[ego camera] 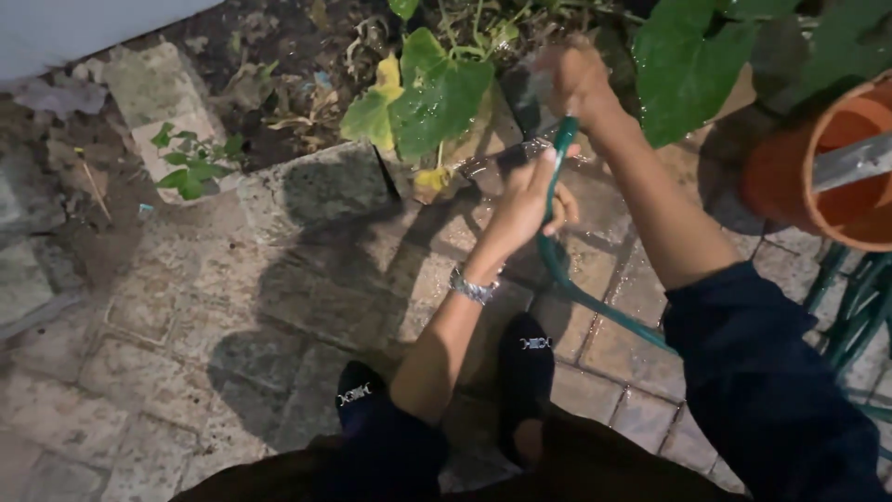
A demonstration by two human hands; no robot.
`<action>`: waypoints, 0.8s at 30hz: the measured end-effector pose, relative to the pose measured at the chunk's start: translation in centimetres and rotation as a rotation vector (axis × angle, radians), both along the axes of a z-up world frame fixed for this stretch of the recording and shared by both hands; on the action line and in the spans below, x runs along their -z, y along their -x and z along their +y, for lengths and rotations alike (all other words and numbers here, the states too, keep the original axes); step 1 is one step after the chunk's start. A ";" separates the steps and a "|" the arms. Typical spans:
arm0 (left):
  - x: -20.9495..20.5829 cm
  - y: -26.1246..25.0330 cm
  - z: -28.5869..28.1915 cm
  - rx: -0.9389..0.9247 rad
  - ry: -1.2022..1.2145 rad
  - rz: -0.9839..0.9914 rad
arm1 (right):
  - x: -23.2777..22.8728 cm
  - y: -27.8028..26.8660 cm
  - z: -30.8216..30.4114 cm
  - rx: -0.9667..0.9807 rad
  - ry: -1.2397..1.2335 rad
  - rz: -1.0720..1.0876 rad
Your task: Cleaning and rinsing a bucket with a garden hose outdoors at night.
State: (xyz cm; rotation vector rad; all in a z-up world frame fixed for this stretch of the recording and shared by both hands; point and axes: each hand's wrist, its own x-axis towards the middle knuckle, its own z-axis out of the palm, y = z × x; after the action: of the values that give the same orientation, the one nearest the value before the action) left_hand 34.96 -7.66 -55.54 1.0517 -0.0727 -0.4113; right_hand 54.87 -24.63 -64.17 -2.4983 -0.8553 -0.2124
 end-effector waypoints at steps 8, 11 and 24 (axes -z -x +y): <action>-1.8 -1.9 2.7 -0.111 0.010 -0.015 | -2.1 -1.9 7.1 0.103 -0.633 0.143; -2.0 -1.1 3.5 -0.184 0.019 -0.016 | -2.2 -1.7 9.8 -0.039 -0.543 0.044; 3.3 1.1 9.4 -0.766 -0.171 0.102 | -10.1 11.7 21.9 -0.245 -0.528 0.989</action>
State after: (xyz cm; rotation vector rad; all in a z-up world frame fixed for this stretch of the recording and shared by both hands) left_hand 33.84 1.69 -58.85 1.1385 0.4532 0.2301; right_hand 43.17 -2.77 -54.09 -1.6475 -0.5484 0.7276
